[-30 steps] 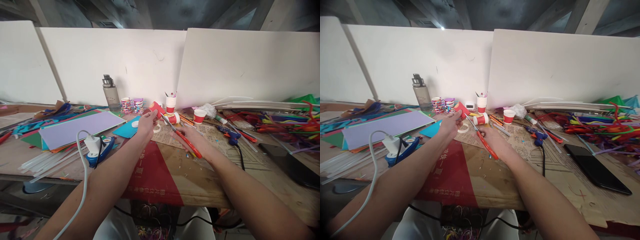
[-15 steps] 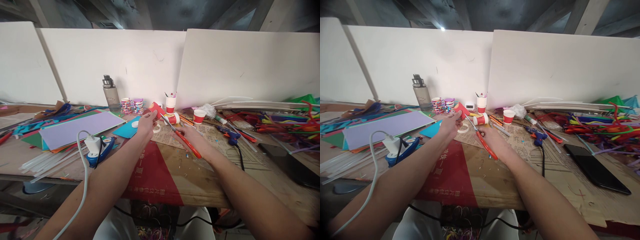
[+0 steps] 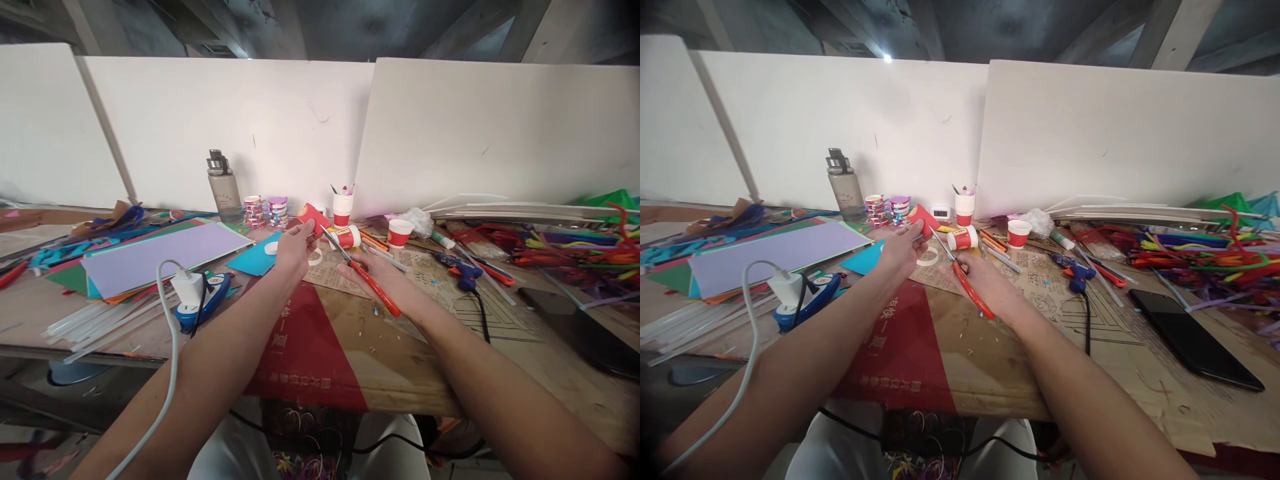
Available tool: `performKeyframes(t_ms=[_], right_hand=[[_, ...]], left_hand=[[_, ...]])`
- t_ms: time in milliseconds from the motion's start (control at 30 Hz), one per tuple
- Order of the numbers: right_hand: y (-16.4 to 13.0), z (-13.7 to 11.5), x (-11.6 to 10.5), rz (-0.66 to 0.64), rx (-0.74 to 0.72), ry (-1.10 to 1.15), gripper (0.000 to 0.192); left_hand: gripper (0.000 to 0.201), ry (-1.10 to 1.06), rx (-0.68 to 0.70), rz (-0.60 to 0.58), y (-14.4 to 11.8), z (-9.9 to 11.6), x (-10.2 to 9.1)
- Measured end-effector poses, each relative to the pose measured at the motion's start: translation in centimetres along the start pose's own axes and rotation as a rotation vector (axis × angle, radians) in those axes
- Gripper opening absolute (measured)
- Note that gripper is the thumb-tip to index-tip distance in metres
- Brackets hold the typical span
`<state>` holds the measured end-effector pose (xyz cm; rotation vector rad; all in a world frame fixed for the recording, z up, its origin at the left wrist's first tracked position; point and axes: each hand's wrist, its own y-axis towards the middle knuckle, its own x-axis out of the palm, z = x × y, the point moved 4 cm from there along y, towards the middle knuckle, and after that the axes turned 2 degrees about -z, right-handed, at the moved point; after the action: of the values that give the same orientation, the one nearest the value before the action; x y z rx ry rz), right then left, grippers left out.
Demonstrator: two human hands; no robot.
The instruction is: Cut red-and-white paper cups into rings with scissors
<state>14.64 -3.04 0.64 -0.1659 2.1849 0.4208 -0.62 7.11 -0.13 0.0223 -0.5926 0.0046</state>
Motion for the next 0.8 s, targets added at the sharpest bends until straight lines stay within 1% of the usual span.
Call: performKeyframes(t_ms=[400, 600, 800], right_hand=[[0.23, 0.32, 0.27, -0.008, -0.032, -0.006, 0.042], [0.16, 0.6, 0.38, -0.009, -0.033, -0.016, 0.04], [0.15, 0.48, 0.32, 0.005, -0.038, -0.036, 0.042]], left_hand=[[0.034, -0.002, 0.034, -0.002, 0.07, -0.02, -0.01], [0.033, 0.007, 0.059, -0.004, 0.11, -0.12, -0.01], [0.032, 0.031, 0.083, -0.016, 0.22, -0.23, -0.05]])
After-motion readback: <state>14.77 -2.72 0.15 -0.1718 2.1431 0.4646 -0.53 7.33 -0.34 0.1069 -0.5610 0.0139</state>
